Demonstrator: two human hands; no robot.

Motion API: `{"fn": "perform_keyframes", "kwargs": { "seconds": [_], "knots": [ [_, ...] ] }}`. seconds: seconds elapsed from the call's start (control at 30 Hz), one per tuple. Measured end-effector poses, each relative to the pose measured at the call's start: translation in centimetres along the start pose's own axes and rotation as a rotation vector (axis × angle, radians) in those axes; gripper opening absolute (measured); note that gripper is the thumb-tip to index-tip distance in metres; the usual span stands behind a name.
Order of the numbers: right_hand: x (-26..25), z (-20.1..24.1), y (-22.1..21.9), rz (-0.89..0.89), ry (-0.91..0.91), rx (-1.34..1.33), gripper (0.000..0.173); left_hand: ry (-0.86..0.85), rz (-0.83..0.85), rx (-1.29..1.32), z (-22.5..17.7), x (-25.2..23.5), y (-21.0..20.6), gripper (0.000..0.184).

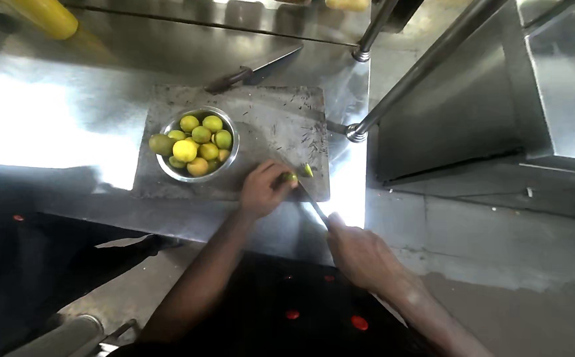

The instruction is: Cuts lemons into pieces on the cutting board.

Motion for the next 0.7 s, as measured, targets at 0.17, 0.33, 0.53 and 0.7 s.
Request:
{"fn": "perform_keyframes", "kwargs": {
  "seconds": [0.17, 0.33, 0.53, 0.7],
  "knots": [
    [4.2, -4.3, -3.9, -0.094, 0.048, -0.135, 0.035, 0.132, -0.041, -0.005, -0.2, 0.3, -0.3, 0.028],
    [3.5, -3.5, -2.2, -0.161, 0.07, -0.281, 0.036, 0.07, -0.019, -0.092, 0.0, 0.3, -0.7, 0.028],
    [0.4, -1.4, -0.4, -0.246, 0.08, -0.146, 0.026, 0.067, -0.018, -0.043, 0.1, 0.3, -0.3, 0.028],
    [0.8, -0.6, 0.2, -0.265, 0.101, -0.042, 0.024, 0.037, 0.024, -0.03, 0.2, 0.2, 0.0, 0.022]
  ]
}}
Point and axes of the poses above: each hand's wrist, its own x-axis away from the middle knuckle, its own y-axis out of the back of the hand, z = x × y, the point moved 3 cm from there along -x, towards the middle knuckle, and after that the axes turned 5 degrees about -y, right-handed, at the moved point
